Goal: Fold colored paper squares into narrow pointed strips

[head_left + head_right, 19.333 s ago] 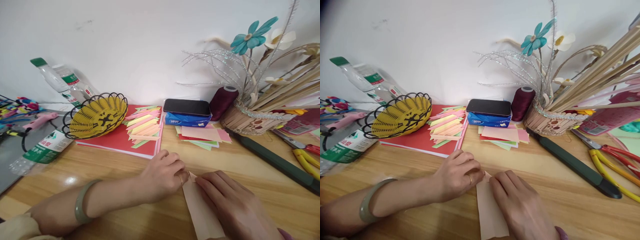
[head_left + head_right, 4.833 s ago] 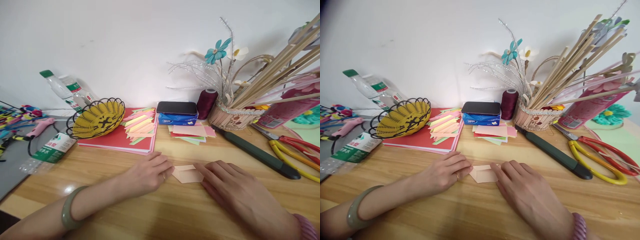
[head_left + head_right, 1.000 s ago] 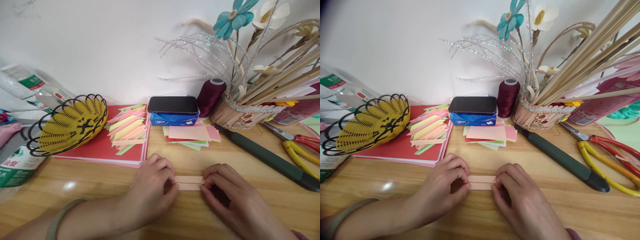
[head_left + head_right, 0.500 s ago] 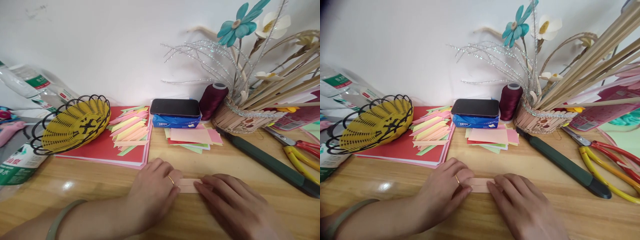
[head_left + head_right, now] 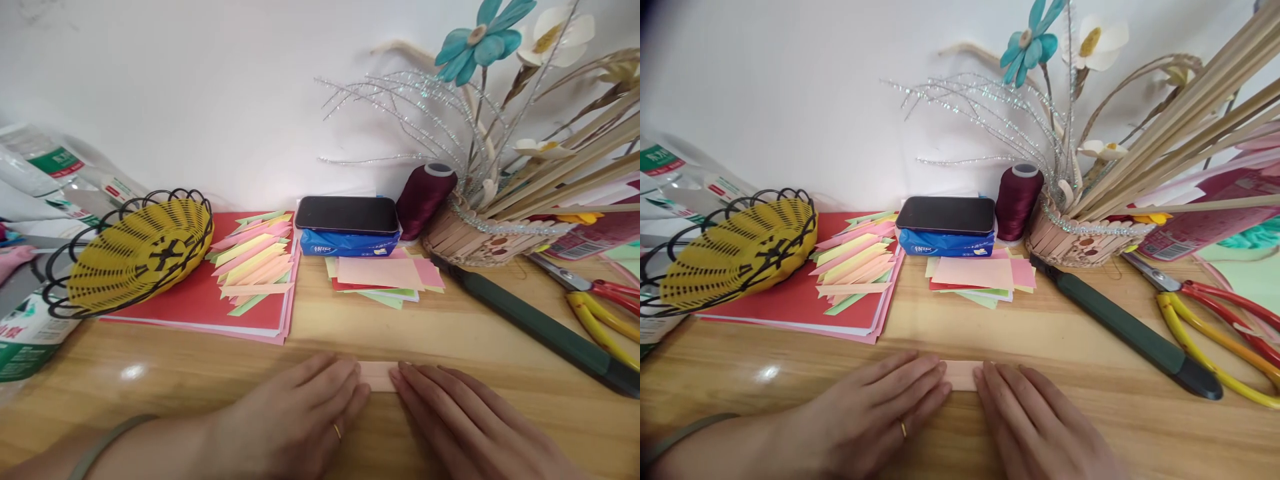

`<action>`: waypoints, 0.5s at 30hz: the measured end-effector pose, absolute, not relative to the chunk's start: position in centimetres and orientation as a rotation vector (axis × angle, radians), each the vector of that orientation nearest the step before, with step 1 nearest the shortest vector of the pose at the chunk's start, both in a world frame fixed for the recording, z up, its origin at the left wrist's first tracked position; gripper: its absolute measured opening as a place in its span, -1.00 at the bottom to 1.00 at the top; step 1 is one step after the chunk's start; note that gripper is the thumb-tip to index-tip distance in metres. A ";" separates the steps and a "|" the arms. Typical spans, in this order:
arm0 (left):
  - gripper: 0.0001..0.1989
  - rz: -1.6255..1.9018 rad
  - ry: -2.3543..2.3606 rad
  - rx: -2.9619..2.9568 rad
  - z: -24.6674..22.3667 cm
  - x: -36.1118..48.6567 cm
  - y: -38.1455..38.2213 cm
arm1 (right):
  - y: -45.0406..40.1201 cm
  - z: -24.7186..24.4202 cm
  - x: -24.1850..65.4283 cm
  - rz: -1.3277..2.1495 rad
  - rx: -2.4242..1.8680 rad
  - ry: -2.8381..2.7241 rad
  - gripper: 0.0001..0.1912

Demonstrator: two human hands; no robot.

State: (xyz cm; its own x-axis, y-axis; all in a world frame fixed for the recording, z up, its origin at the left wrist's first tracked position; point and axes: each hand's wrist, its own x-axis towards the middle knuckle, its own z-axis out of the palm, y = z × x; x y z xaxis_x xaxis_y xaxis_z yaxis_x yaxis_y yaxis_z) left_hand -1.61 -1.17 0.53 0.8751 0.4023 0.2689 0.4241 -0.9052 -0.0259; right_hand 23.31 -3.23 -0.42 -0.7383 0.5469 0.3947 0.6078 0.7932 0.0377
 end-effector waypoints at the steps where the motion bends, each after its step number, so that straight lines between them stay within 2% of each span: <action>1: -0.63 -0.381 -0.659 -2.975 0.6 -1.7 -1.1 | -3.0 -0.3 23.4 -0.227 -0.872 -2.643 -0.41; 15: -0.66 -0.335 -0.695 -3.076 0.6 -1.9 -0.7 | -3.5 -2.2 23.8 -0.235 -0.958 -2.657 -0.37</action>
